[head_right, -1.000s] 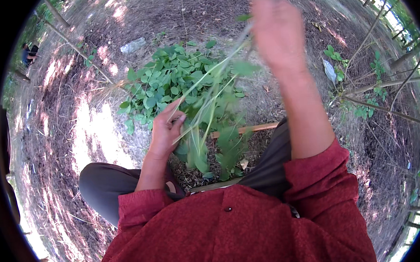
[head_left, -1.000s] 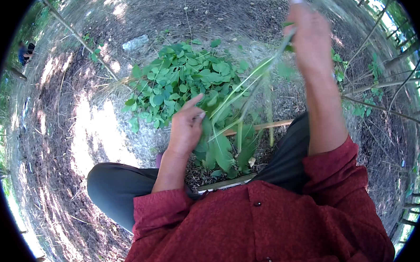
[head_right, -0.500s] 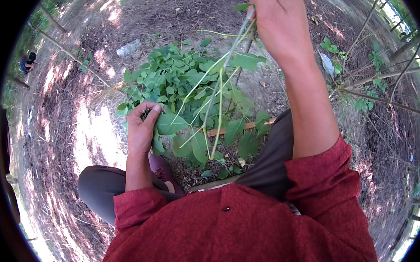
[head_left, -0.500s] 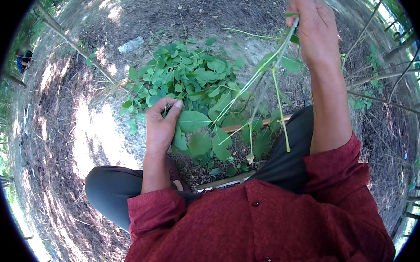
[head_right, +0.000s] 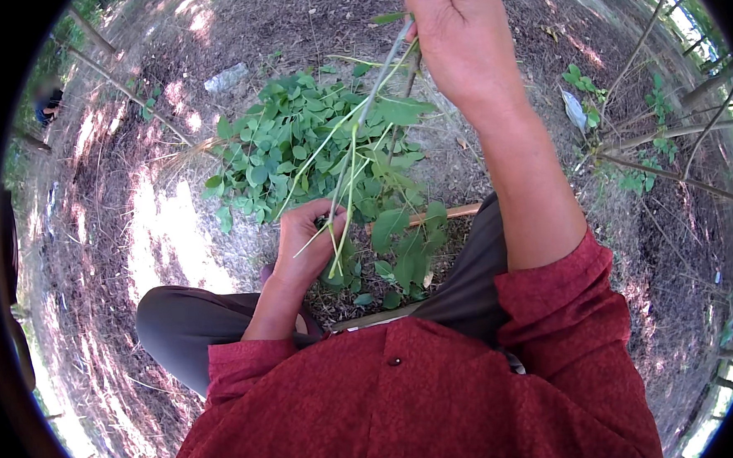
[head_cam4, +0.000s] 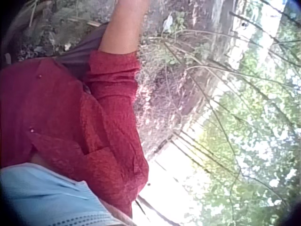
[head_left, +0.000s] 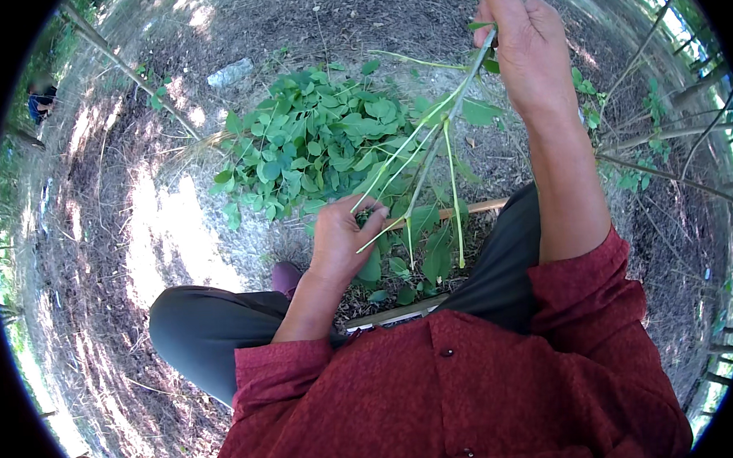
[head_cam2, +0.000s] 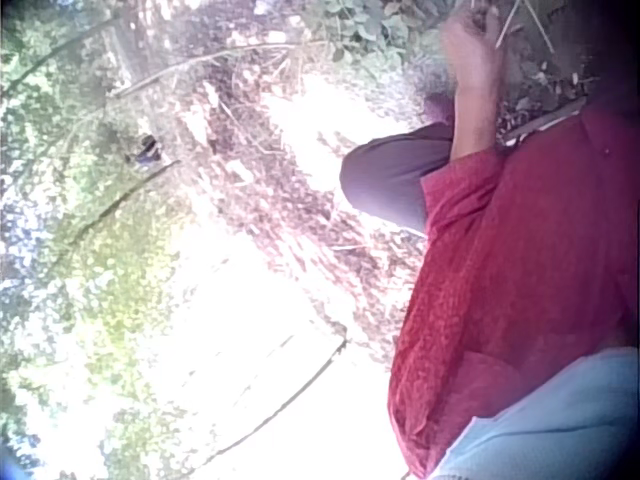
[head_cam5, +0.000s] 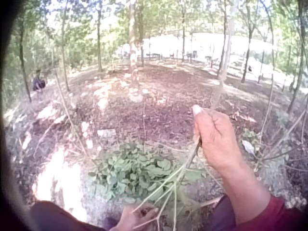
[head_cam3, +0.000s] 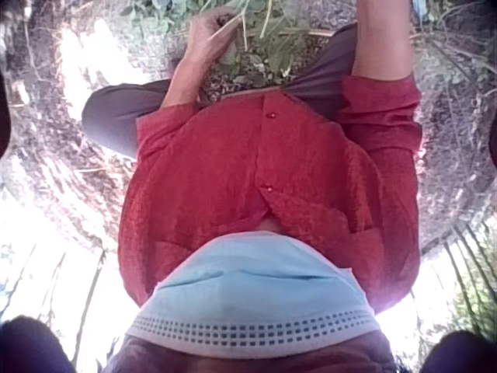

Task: The person sits on the ground and strips leaves from branches by hand. They hold a branch with one hand and pull off leaves with the other, dropping them onto a pile on the ground.

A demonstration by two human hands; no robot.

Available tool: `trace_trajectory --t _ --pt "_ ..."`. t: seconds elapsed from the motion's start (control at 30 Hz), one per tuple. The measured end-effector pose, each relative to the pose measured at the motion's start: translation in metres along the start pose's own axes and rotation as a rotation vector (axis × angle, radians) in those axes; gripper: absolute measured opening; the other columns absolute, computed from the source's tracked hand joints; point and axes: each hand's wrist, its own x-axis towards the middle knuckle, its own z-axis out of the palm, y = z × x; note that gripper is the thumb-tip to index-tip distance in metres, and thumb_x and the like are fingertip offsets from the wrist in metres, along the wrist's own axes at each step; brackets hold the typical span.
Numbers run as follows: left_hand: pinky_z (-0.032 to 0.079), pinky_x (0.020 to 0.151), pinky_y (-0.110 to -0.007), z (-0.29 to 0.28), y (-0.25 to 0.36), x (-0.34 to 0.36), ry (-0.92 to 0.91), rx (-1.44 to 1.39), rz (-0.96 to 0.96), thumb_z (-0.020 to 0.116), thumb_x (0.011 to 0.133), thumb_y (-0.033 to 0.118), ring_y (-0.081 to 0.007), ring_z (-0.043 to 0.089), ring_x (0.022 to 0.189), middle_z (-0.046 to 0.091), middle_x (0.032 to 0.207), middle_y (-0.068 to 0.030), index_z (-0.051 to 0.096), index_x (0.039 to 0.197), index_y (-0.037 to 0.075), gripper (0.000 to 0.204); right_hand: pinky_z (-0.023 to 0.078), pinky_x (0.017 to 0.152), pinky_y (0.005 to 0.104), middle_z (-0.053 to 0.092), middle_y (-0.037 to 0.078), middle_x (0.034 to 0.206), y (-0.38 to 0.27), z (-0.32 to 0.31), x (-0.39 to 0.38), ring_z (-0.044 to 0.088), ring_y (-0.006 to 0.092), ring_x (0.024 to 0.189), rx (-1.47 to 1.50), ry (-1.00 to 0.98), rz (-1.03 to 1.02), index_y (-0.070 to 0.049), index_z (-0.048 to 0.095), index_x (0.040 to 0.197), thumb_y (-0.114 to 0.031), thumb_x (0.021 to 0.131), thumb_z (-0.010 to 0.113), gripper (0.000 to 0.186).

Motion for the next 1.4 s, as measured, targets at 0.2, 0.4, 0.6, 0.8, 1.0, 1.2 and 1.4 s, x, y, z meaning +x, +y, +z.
trace_trajectory --t 0.2,0.4,0.6,0.8,1.0,1.2,1.4 --pt "0.043 0.063 -0.026 -0.01 0.003 0.003 0.051 -0.069 0.103 0.064 0.082 0.003 -0.0154 0.056 0.068 0.059 0.074 -0.0091 0.065 0.088 -0.002 0.008 0.034 0.05 0.0256 0.045 -0.003 0.054 0.013 -0.003 0.005 0.041 0.0074 0.052 0.031 0.033 -0.003 -0.009 0.05 0.06 -0.033 0.095 0.049 0.043" --pt "0.042 0.061 -0.03 -0.014 0.003 0.003 0.045 0.106 0.211 0.057 0.085 0.004 -0.0217 0.055 0.065 0.055 0.074 -0.0125 0.063 0.088 -0.001 0.009 0.033 0.062 0.0274 0.052 0.001 0.062 0.026 -0.007 0.006 0.046 0.0094 0.063 -0.055 -0.006 -0.076 -0.01 0.051 0.066 -0.042 0.092 0.05 0.041" --pt "0.043 0.061 -0.033 -0.007 -0.002 0.002 0.124 0.135 0.173 0.052 0.085 0.004 -0.0227 0.055 0.063 0.056 0.073 -0.0146 0.061 0.084 0.0 0.011 0.033 0.061 0.0262 0.053 0.001 0.061 0.026 -0.007 0.003 0.044 0.0088 0.061 -0.032 -0.008 -0.06 -0.01 0.051 0.066 -0.04 0.093 0.05 0.041" --pt "0.043 0.057 -0.035 0.001 -0.02 0.004 0.234 -0.082 -0.167 0.051 0.083 0.008 -0.0254 0.055 0.058 0.059 0.065 -0.0142 0.061 0.077 -0.001 0.015 0.032 0.056 0.0258 0.052 0.0 0.058 0.014 0.007 -0.01 0.041 0.008 0.057 0.075 -0.092 0.004 -0.009 0.052 0.063 -0.036 0.094 0.049 0.041" --pt "0.039 0.052 -0.03 0.013 -0.065 0.009 0.336 -0.229 -0.435 0.051 0.082 0.011 -0.0146 0.051 0.053 0.054 0.056 -0.0083 0.064 0.073 0.002 0.019 0.044 0.051 0.03 0.044 0.003 0.055 0.002 0.032 -0.027 0.049 0.012 0.051 0.022 -0.146 0.017 -0.001 0.049 0.064 -0.031 0.095 0.049 0.043" --pt "0.036 0.052 -0.031 0.023 -0.105 0.018 0.48 -0.347 -0.409 0.052 0.081 0.013 -0.0142 0.05 0.057 0.051 0.057 -0.0057 0.062 0.064 0.002 0.023 0.042 0.05 0.0338 0.049 0.009 0.054 0.011 0.052 -0.031 0.054 0.0158 0.051 -0.046 -0.091 0.046 -0.001 0.049 0.064 -0.03 0.095 0.046 0.043" --pt "0.052 0.06 -0.039 0.009 -0.141 0.004 0.827 -1.005 -0.718 0.059 0.086 0.019 -0.0282 0.065 0.077 0.064 0.094 -0.015 0.062 0.097 -0.008 0.029 0.031 0.05 0.0298 0.043 0.0 0.055 -0.005 0.005 0.002 0.039 0.0092 0.053 -0.008 0.323 0.083 -0.007 0.049 0.061 -0.033 0.096 0.043 0.045"
